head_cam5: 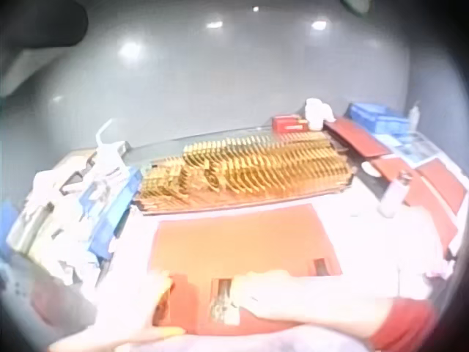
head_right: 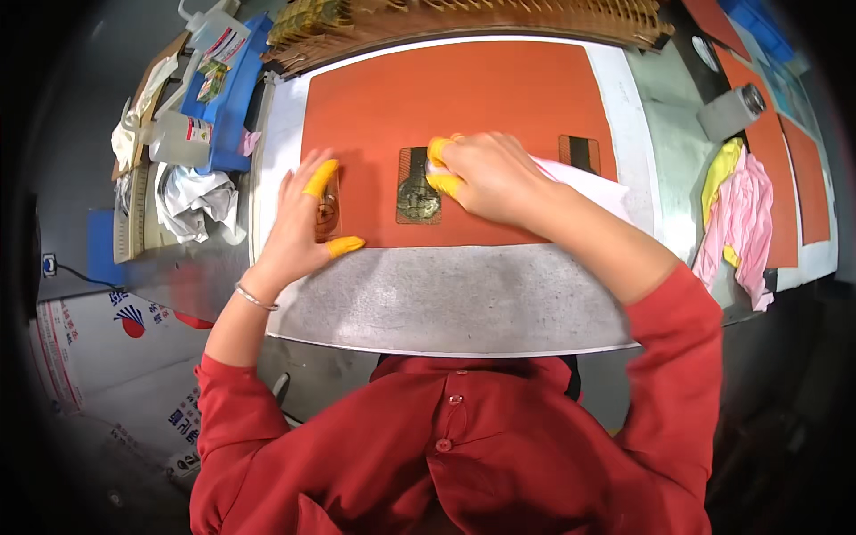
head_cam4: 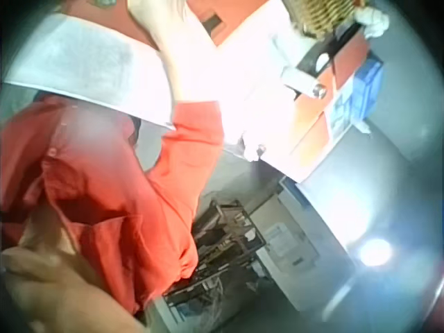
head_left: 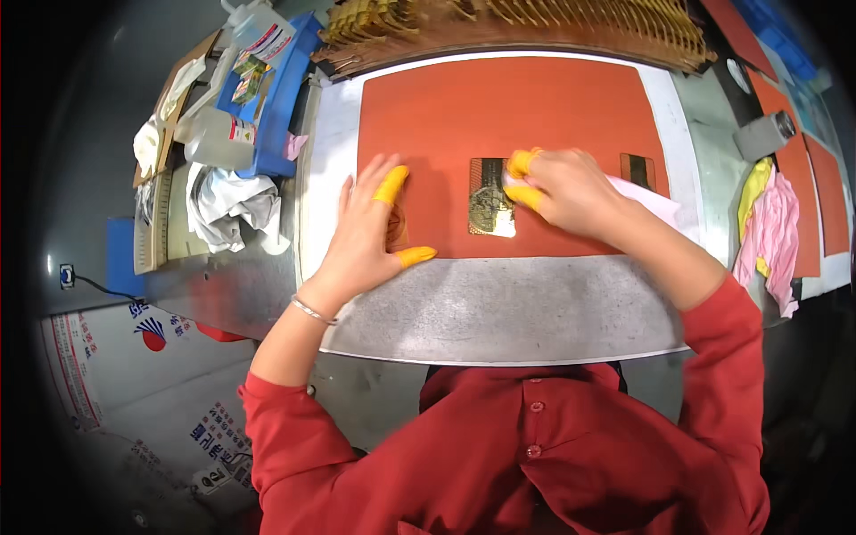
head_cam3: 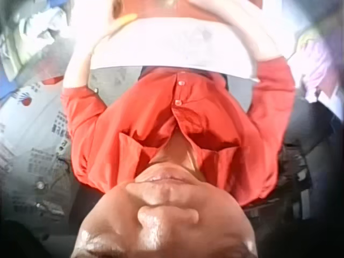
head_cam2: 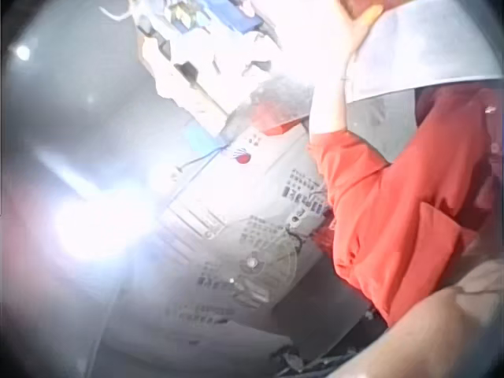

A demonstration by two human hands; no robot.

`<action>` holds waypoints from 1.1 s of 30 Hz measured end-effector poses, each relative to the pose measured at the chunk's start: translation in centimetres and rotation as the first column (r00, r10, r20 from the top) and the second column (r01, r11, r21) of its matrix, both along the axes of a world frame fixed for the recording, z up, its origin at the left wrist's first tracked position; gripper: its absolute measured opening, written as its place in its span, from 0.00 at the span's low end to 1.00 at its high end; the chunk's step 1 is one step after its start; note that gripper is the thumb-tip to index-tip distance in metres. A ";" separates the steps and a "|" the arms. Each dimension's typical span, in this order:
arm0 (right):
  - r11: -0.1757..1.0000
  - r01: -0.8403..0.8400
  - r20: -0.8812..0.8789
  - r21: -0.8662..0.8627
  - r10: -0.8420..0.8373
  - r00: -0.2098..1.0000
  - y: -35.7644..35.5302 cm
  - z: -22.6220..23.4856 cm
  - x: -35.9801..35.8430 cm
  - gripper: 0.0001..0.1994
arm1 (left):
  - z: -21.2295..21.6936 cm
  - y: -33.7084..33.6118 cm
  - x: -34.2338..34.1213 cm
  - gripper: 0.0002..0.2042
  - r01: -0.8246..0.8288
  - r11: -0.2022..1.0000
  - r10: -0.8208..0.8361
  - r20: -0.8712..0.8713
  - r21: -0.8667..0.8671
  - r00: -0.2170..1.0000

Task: The person cleans several gold-colored medals arranged on a red mat using a yellow cloth. They wipe each medal individually, occasionally picking up a bottle to apply liquid to the cloth before continuing to rub the surfaces of the medals.

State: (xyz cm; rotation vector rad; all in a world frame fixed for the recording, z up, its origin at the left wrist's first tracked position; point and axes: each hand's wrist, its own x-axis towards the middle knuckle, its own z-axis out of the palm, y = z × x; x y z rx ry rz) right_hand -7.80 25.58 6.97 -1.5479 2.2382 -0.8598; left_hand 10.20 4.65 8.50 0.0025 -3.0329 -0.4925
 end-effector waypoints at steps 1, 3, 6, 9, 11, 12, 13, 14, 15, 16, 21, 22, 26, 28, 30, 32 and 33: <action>1.000 0.010 -0.049 0.012 -0.010 0.999 -1.6 -0.5 -0.5 0.09 | 0.1 -1.1 0.9 0.45 -0.018 0.999 0.019 -0.014 0.028 1.000; 0.998 0.043 -0.157 0.039 -0.037 0.987 -3.6 -1.1 -1.5 0.08 | -0.1 -2.7 2.1 0.46 -0.072 0.997 0.072 -0.002 0.001 0.997; 0.988 -0.093 -0.293 0.119 0.125 0.948 -3.5 -1.7 0.8 0.05 | -1.2 -3.9 3.8 0.46 -0.029 0.996 0.030 -0.002 0.090 1.000; 0.996 -0.040 -0.294 0.075 0.060 0.954 -4.3 -1.3 -0.2 0.04 | -1.5 -4.5 3.1 0.49 0.036 0.993 -0.031 -0.039 0.117 0.999; 0.991 0.060 -0.204 0.120 -0.035 0.978 -5.7 -0.2 -1.6 0.04 | -0.4 -4.5 1.9 0.49 0.066 0.995 -0.063 -0.040 0.073 0.997; 0.990 0.022 -0.259 0.141 0.015 0.966 -5.4 -0.5 -1.0 0.05 | -0.5 -4.3 1.8 0.49 0.066 0.994 -0.064 -0.028 0.091 0.998; 0.988 -0.011 -0.318 0.156 0.061 0.946 -4.8 -1.3 0.1 0.05 | -0.6 -4.4 1.4 0.49 0.071 0.992 -0.069 -0.020 0.100 0.997; 0.983 -0.046 -0.370 0.176 0.109 0.923 -3.9 -1.5 1.7 0.05 | -0.5 -4.4 1.3 0.48 0.072 0.991 -0.071 -0.008 0.111 0.997; 0.960 -0.148 -0.332 0.238 0.224 0.916 -2.7 -0.7 3.8 0.04 | -0.8 -4.4 1.2 0.47 0.054 0.995 -0.052 -0.026 0.083 0.998; 0.923 -0.249 -0.290 0.293 0.334 0.897 -1.6 0.2 5.6 0.03 | -1.0 -4.5 1.2 0.46 0.045 0.996 -0.044 -0.020 0.073 0.999; 0.996 0.023 -0.270 -0.086 -0.045 0.962 6.3 4.7 3.2 0.04 | -1.2 -3.5 1.3 0.45 0.018 0.995 -0.018 -0.001 0.100 1.000; 0.973 0.138 -0.208 -0.187 -0.176 0.962 7.9 6.0 2.1 0.04 | -0.9 -3.5 1.5 0.45 -0.009 0.995 0.010 -0.009 0.101 1.000; 0.759 0.534 0.162 -0.372 -0.513 0.843 16.4 4.8 -3.7 0.03 | 1.1 -3.3 0.7 0.46 0.063 0.990 -0.065 0.011 0.129 0.998; 0.596 0.711 0.238 -0.374 -0.679 0.695 19.8 2.2 -5.9 0.03 | 3.2 -4.5 -2.3 0.46 0.116 0.993 -0.120 -0.131 -0.039 0.984; 0.436 0.829 0.335 -0.350 -0.768 0.545 21.5 -1.0 -7.1 0.04 | 6.7 -6.0 -5.9 0.46 0.086 0.973 -0.142 -0.257 -0.215 0.956; 0.330 0.856 0.497 -0.399 -0.706 0.504 22.4 -5.3 -7.8 0.04 | 9.1 -7.3 -11.1 0.44 0.050 0.977 -0.101 -0.242 -0.208 0.965; 0.271 0.868 0.581 -0.417 -0.655 0.483 22.9 -6.5 -8.0 0.04 | 9.6 -7.9 -13.7 0.41 0.051 0.958 -0.122 -0.239 -0.283 0.963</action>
